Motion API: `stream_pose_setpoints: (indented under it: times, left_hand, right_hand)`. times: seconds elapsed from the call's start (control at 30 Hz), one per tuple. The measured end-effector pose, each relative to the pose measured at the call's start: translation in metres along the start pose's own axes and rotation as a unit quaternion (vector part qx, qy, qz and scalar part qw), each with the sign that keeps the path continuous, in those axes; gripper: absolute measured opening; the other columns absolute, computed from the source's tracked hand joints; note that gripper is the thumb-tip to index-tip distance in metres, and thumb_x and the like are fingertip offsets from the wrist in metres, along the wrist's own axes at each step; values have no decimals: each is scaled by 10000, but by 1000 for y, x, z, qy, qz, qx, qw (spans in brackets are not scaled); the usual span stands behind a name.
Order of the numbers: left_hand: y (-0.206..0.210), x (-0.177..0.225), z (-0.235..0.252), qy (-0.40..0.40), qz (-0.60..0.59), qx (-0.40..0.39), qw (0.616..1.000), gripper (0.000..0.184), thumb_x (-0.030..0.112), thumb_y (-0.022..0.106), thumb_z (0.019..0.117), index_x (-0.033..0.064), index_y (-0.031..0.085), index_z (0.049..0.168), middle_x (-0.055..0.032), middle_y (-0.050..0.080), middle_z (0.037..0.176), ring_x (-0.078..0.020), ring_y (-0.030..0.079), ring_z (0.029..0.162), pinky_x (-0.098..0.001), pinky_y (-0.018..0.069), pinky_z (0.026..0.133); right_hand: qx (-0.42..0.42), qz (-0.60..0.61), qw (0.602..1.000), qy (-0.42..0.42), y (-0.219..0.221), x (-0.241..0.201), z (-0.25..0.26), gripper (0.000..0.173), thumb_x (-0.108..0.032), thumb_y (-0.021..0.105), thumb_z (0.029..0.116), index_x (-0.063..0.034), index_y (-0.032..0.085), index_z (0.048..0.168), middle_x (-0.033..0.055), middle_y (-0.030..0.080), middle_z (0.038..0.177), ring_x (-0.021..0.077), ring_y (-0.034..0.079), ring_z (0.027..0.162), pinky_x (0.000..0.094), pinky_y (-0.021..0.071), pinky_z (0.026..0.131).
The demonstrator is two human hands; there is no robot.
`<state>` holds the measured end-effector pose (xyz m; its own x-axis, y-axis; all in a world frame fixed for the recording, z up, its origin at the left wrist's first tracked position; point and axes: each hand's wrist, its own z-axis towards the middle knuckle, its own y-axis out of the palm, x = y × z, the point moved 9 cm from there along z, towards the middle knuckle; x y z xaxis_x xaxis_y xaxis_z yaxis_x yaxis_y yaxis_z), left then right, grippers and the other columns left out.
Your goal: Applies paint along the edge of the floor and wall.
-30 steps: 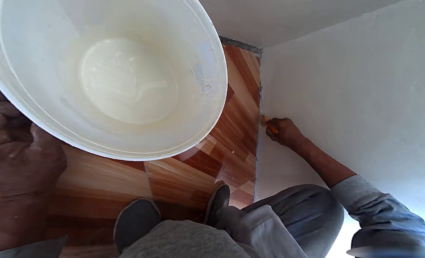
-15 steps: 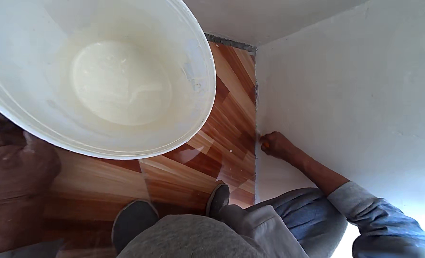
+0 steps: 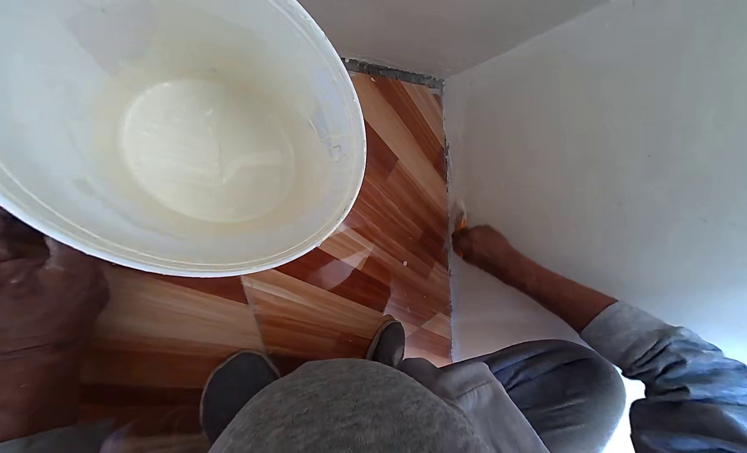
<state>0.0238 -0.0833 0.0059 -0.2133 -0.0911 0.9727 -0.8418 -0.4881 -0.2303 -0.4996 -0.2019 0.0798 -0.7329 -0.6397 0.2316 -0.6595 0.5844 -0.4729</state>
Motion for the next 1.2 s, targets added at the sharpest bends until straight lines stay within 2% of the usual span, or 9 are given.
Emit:
stream_pose_setpoints:
  times: [0.17,0.33,0.53,0.63,0.73,0.83,1.0,1.13,1.2]
  left_hand:
    - [-2,-1,-3,-4,19,9,1000,390,154,556,1011,-154,537,1249,-100,633,1179,23,568,1095,-182,450,986]
    - [1,4,-2,-17,18,-1,1000,402,138,555,992,-184,514,1230,-102,619,1158,44,549,1083,-165,440,985]
    - [0,5,-2,1,7,8,1000,329,106,573,979,-154,554,1180,-48,639,1112,57,562,1052,-165,457,966]
    - [-1,4,-1,-2,3,7,1000,361,138,584,984,-149,550,1199,-55,628,1133,52,557,1065,-167,451,971]
    - [-2,-1,-2,-13,-5,3,1000,440,172,579,989,-143,517,1291,-95,614,1233,21,556,1131,-189,442,1017]
    - [-2,-3,-1,-6,-1,8,1000,418,153,559,1009,-141,515,1303,-113,605,1256,5,556,1148,-197,442,1029]
    - [-6,0,-1,41,33,18,998,394,150,564,1000,-179,533,1215,-197,594,1237,-60,564,1134,-227,443,1016]
    - [-1,-6,-7,-33,17,3,999,417,174,550,1015,-161,518,1260,-105,620,1190,33,554,1114,-177,440,1008]
    - [0,-6,-7,-49,20,4,999,399,157,548,1005,-165,512,1237,-87,612,1141,59,548,1070,-152,442,979]
  right_hand:
    - [-151,100,981,64,4,-29,-7,284,-201,575,1032,52,678,1108,264,681,1090,431,676,1044,591,534,880]
    - [-36,127,985,111,-32,22,37,165,-120,671,971,42,682,998,255,683,977,437,696,891,634,564,766]
    - [74,48,988,130,-126,33,78,179,-113,577,1013,41,666,1024,280,674,1042,479,678,1007,659,546,800]
    - [140,-49,985,84,-153,21,82,239,-18,485,1037,83,584,1230,300,649,1115,499,686,974,616,558,765]
    - [135,-89,984,72,-131,21,71,299,6,470,1031,94,532,1310,307,633,1128,493,692,904,603,567,723]
    - [104,-58,992,39,-70,6,36,170,-14,553,1000,64,648,1118,254,670,1003,438,699,842,576,573,676]
    - [-174,66,980,76,6,-27,-1,267,-117,504,1037,56,658,1169,279,656,1190,455,638,1146,617,507,935]
    - [-33,98,989,101,-44,6,25,171,-122,617,994,18,709,1028,250,700,1030,451,688,986,645,546,803]
    - [32,70,989,126,-87,23,54,203,-138,573,1011,17,684,1082,260,694,1031,473,684,995,670,537,786]
